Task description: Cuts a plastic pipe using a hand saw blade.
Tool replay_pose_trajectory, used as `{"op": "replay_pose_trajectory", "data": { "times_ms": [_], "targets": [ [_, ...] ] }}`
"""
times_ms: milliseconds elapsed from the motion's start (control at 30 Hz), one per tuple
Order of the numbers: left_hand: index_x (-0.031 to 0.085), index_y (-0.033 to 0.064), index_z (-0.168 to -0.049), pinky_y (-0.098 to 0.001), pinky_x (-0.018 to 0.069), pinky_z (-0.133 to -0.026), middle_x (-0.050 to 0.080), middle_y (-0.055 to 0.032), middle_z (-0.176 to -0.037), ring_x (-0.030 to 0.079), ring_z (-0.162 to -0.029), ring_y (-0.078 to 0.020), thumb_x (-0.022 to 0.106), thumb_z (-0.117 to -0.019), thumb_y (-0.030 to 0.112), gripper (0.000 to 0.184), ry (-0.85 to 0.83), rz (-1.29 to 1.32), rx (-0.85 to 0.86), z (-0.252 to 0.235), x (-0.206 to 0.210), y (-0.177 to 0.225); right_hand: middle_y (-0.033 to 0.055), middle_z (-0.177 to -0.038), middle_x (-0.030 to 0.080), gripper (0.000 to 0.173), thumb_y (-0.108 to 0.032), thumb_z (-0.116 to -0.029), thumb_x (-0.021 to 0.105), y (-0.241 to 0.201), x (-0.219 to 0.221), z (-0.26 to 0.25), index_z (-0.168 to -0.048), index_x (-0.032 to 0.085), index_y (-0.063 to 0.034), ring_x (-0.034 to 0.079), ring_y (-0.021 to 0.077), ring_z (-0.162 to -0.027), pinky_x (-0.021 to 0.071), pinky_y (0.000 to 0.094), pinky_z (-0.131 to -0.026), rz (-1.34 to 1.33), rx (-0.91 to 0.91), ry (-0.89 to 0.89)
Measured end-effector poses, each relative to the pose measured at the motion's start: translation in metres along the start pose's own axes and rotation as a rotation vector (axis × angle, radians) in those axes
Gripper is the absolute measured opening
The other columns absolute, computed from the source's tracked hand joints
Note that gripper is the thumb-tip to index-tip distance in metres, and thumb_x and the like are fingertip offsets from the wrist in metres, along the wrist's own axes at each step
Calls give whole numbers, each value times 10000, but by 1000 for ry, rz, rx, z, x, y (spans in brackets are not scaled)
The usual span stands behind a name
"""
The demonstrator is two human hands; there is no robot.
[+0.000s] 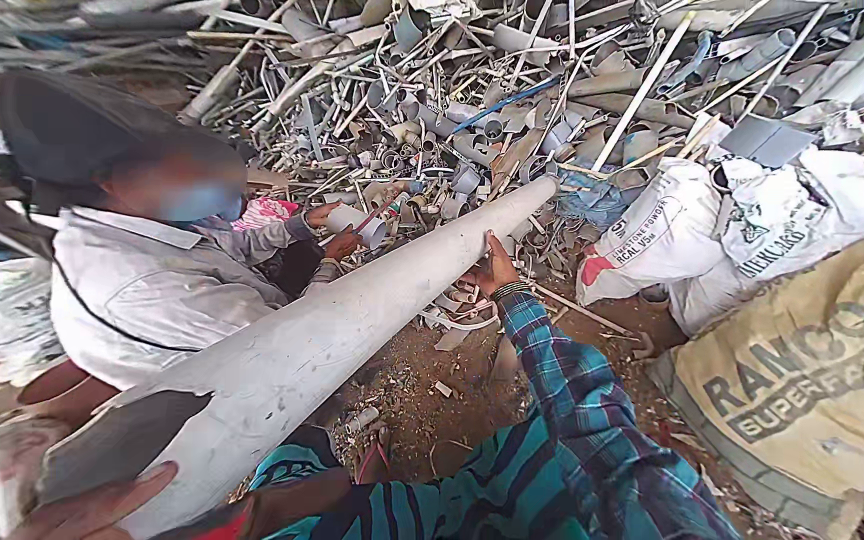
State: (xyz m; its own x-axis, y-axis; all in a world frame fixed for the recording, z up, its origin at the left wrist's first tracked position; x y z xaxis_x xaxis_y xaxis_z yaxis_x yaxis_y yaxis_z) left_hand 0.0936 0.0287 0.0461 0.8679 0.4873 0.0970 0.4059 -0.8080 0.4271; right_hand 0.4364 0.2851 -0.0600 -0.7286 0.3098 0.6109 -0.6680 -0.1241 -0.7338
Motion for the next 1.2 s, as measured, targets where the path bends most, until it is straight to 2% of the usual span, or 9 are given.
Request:
{"op": "replay_pose_trajectory", "data": {
  "times_ms": [100,233,333,400,500,733,900,1000,1200],
  "targets": [
    [717,66,-1101,-133,452,-1007,731,91,-1099,603,-1103,88,531,-1060,268,278,-83,-62,-6,45,91,-33,298,-1511,405,726,-524,-1087,375,19,-27,-16,-1640,4,-235,628,417,-1077,559,513,-794,159,70,56],
    [671,-177,-1147,-324,501,-1005,705,-298,-1139,706,-1099,-293,554,-942,23,309,-153,-245,-386,116,144,-77,278,-1613,280,725,-429,-1112,381,54,-55,5,-1651,-56,-217,572,433,-1225,539,526,-896,448,165,33],
    [661,-168,-1166,-369,483,-1035,691,-297,-1171,674,-1144,-321,528,-956,12,307,-137,-218,-552,134,139,-97,322,-1494,433,529,-232,-1127,393,55,-49,41,-1588,252,-12,569,417,-1246,499,524,-968,909,65,-132],
    [650,-159,-1190,-326,460,-1054,678,-282,-1205,649,-1176,-257,519,-980,33,313,-122,-163,-620,131,136,-101,298,-1212,608,379,-166,-1095,422,58,-40,73,-1320,557,107,636,340,-1010,513,459,-868,1202,-238,-271],
    [642,-170,-1187,-260,441,-1056,677,-267,-1221,636,-1191,-174,499,-999,56,326,-65,-101,-656,123,134,-108,226,-1027,704,383,-219,-1039,469,90,-25,124,-1115,692,84,692,293,-913,549,449,-826,1266,-585,-485],
    [620,-157,-1224,-238,430,-1055,667,-241,-1249,615,-1194,-125,448,-1020,81,358,-53,-24,-824,140,136,-116,203,-1083,719,542,-353,-941,663,148,-16,143,-1300,613,51,720,274,-876,588,422,-760,1212,-611,-664],
    [606,-163,-1235,-248,435,-1061,671,-228,-1260,617,-1208,-127,444,-1022,123,392,-101,2,-828,146,133,-119,206,-1036,671,312,-175,-915,677,161,-16,138,-1074,683,94,665,190,-890,557,304,-763,1088,-315,-706],
    [563,-190,-1270,-184,420,-1029,642,-243,-1281,593,-1170,-40,401,-1038,172,459,-46,31,-916,148,133,-117,17,-867,617,210,-164,-950,581,166,-19,136,-971,642,37,579,-34,-759,496,138,-692,909,-305,-655],
    [462,-190,-1370,-176,450,-977,640,-151,-1181,585,-1027,13,361,-1056,173,490,21,125,-924,148,131,-126,37,-761,620,425,-131,-998,426,131,-46,97,-1343,479,113,559,68,-533,497,260,-493,1021,-396,-259]
  ]
}}
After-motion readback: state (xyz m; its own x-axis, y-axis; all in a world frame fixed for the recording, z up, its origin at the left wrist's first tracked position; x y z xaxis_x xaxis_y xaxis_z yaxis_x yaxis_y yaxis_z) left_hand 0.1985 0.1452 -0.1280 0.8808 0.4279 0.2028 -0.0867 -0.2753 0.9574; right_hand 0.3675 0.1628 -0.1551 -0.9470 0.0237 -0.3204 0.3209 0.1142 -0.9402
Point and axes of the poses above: each hand's wrist, its own z-axis away from the middle knuckle, its own x-axis out of the palm, y = z × x, the point moved 6 cm from there along -z, towards the middle knuckle
